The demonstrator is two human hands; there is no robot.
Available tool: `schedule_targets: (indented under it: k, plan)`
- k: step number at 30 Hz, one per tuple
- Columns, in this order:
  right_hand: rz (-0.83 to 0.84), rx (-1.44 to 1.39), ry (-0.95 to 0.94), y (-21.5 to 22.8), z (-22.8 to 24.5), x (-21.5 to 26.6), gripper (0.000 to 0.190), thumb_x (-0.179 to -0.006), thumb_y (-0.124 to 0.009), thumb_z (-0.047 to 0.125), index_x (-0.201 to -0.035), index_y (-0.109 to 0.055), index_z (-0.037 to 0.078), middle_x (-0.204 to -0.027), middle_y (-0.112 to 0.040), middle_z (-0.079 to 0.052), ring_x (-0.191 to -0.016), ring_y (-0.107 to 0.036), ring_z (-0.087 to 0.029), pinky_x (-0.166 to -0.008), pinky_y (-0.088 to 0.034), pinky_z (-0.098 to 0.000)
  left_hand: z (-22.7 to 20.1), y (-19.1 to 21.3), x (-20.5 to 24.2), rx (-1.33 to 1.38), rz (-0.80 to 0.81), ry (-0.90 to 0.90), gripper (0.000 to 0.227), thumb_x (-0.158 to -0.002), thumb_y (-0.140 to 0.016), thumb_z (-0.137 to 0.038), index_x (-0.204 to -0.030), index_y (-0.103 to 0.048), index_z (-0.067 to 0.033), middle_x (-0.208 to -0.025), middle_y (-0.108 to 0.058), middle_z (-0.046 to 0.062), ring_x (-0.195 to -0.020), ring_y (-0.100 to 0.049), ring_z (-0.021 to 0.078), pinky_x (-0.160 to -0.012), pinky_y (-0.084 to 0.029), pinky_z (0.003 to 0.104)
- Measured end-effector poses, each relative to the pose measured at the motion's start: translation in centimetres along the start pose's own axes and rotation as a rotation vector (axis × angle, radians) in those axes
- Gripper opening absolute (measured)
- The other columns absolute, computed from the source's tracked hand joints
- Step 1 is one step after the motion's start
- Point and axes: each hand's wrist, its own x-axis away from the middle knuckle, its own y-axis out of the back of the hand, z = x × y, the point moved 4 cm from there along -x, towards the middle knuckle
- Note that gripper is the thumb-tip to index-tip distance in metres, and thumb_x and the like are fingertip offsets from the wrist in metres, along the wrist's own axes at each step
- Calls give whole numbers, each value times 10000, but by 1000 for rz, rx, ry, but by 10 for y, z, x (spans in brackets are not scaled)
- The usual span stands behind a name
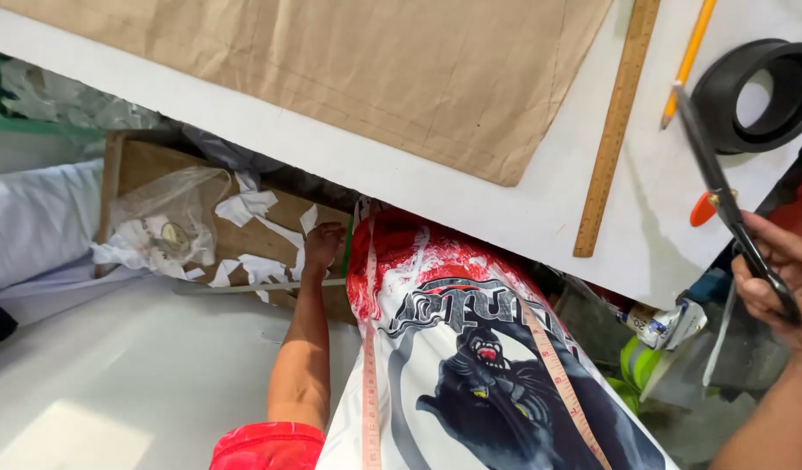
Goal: The person uses shears to cut a large piece of beige fabric laid on a white table, following pencil lines. The person holds the fabric with the left hand while cutting with the right hand, occasionally adjusting the fabric's position.
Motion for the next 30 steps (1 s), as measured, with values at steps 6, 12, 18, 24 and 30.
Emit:
schedule_targets:
  k: [6, 12, 18, 24, 30]
  plan:
    - [102, 8, -35, 25, -3, -22, 938, -705, -680, 93, -1594, -427, -69, -830, -494, -186, -752, -454, -195, -494, -273, -217, 24, -20, -7, 152, 6, 7, 357, -855, -585, -85, -1175, -734, -35, -1023, -775, 83, -826, -701, 177, -728, -574, 261]
    - [201, -312, 48, 32, -31, -27, 959, -799, -847, 319, -1598, -433, -11, -799, -533, -165, -745, -513, -155, -563, -390, -203, 71, -27, 10, -10, -6, 120, 367, -826, -513, -106, -1084, -774, -108, -966, -768, 42, -805, -659, 174, -709, -502, 315]
    - [125, -618, 212, -5, -44, -19, 893, -808, -944, 316, -1552, -516, 70, -802, -522, -138, -678, -456, -165, -472, -327, -155, 79, -26, 19, -289, 42, 167, 419, -746, -569, -325, -1075, -799, -206, -1129, -797, 33, -1030, -711, 220, -841, -503, 348]
    - [134, -680, 259, -10, -77, -3, 821, -882, -853, 240, -1571, -462, 23, -842, -546, -175, -591, -370, -119, -474, -271, -188, 32, -23, -18, -297, 63, -54, 538, -763, -430, -176, -1148, -806, -173, -1152, -789, 37, -1058, -706, 186, -860, -529, 326]
    - [113, -702, 282, -9, -95, 1, 790, -893, -818, 222, -1580, -468, 47, -855, -575, -177, -697, -460, -163, -493, -312, -184, -32, -9, -56, -168, 25, -285, 325, -861, -565, 11, -1026, -818, -109, -1013, -805, 19, -765, -749, 124, -638, -585, 263]
